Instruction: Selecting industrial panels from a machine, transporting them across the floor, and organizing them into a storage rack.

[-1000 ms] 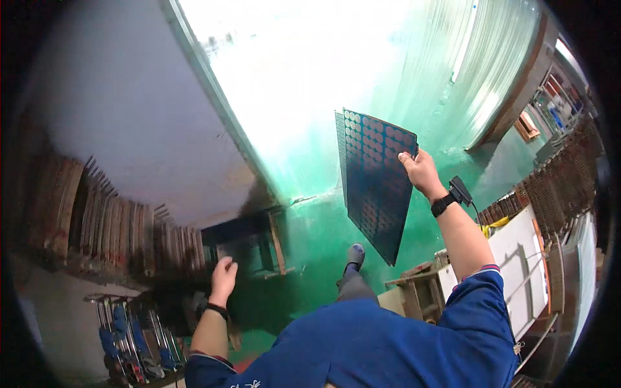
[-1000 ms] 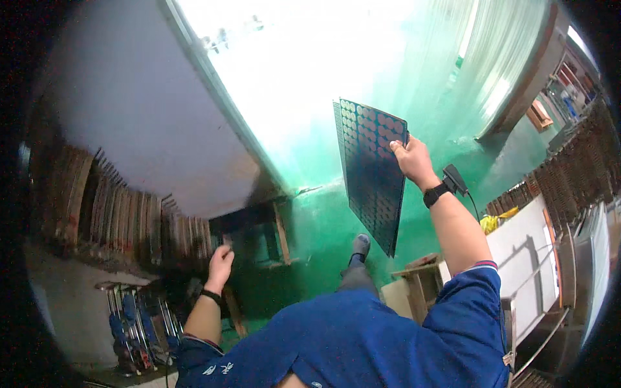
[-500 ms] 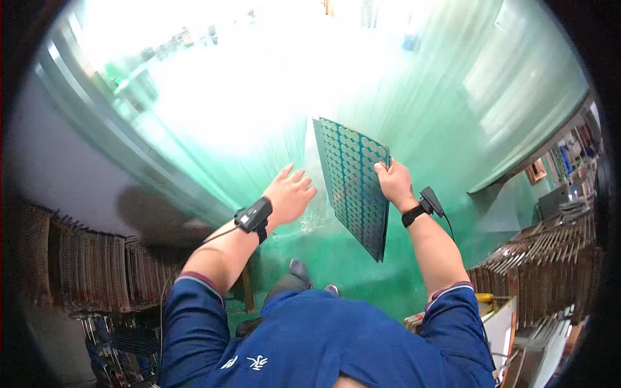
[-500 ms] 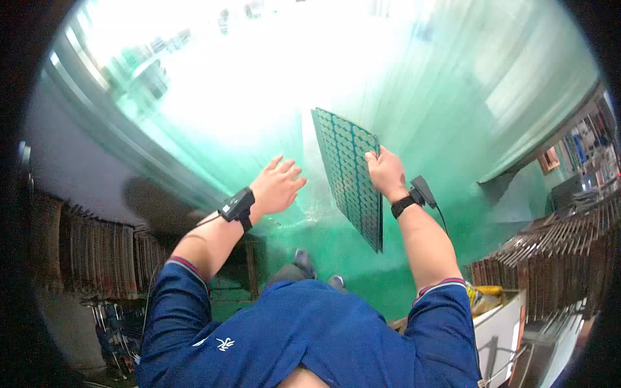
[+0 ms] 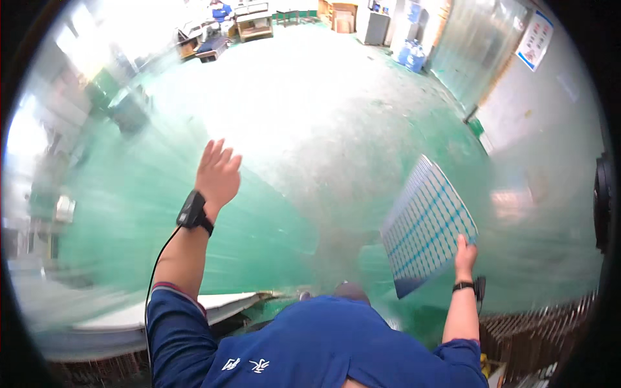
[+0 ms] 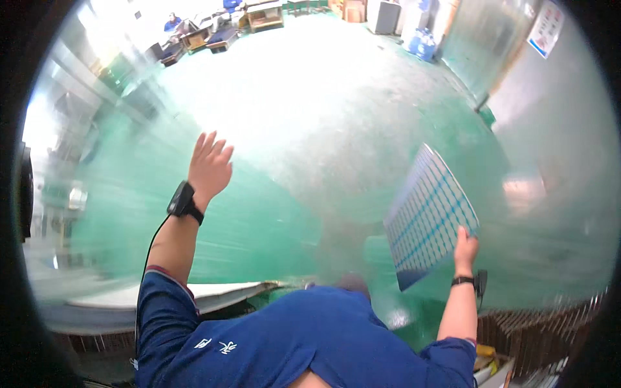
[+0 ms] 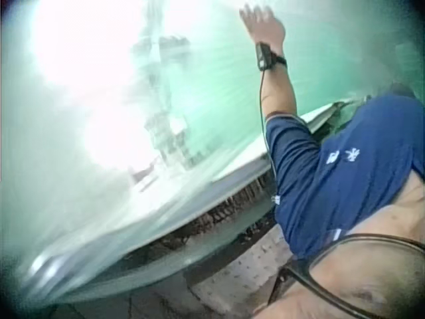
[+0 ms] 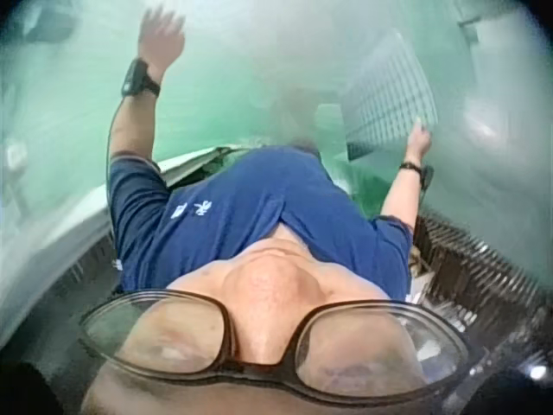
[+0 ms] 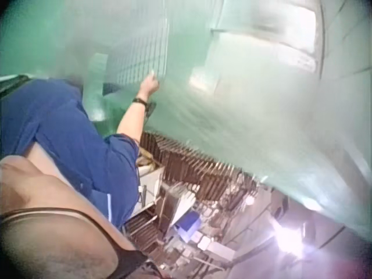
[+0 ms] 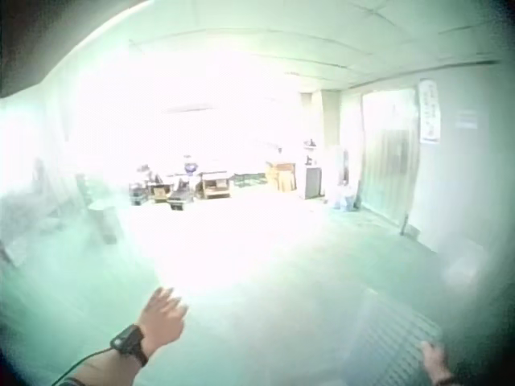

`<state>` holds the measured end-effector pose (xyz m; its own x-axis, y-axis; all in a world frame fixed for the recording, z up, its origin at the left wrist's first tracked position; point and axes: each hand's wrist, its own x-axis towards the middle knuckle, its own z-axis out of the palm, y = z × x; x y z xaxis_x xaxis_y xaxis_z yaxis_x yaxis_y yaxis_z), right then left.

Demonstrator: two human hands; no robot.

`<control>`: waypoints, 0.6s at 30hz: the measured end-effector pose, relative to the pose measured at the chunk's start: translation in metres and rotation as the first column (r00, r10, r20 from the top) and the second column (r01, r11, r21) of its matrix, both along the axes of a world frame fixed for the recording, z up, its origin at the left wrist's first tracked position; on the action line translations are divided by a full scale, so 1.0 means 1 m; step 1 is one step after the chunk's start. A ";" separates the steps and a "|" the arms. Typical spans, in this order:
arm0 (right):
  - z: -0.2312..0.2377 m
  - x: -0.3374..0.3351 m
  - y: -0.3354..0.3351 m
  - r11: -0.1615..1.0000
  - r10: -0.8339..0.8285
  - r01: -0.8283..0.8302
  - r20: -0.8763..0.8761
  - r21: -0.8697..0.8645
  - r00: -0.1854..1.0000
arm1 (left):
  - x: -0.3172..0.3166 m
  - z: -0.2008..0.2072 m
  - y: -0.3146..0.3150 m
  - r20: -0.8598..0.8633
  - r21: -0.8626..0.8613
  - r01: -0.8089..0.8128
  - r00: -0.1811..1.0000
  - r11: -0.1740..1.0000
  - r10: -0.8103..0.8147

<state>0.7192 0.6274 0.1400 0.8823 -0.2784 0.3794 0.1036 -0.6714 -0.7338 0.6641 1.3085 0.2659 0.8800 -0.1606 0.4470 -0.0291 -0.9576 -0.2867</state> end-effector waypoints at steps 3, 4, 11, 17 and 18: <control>-0.054 0.022 -0.030 0.994 -0.112 0.110 -0.151 -0.020 0.982 | -0.021 -0.016 0.057 0.026 -0.033 -0.146 0.989 0.989 0.147; -0.067 0.030 -0.035 0.989 -0.148 0.148 -0.243 -0.017 0.959 | -0.034 -0.029 0.072 -0.013 -0.037 -0.227 0.974 0.973 0.227; -0.173 0.192 0.056 0.865 -0.394 0.154 -0.455 -0.478 0.799 | -0.064 -0.101 0.120 -0.175 -0.146 -0.715 0.699 0.684 0.693; -0.133 0.372 0.217 0.839 -0.101 -0.262 -0.610 -0.477 0.786 | -0.088 -0.172 0.107 -0.375 -0.275 -0.931 0.333 0.239 0.865; -0.127 0.401 0.247 0.849 -0.011 -0.325 -0.629 -0.417 0.778 | -0.090 -0.193 0.108 -0.444 -0.322 -0.939 0.260 0.118 0.857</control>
<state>1.1199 0.8746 0.0130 0.9808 -0.0456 -0.1896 -0.0963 -0.9588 -0.2674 0.5738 1.4168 0.0727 0.2795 0.9595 0.0347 0.9561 -0.2814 0.0818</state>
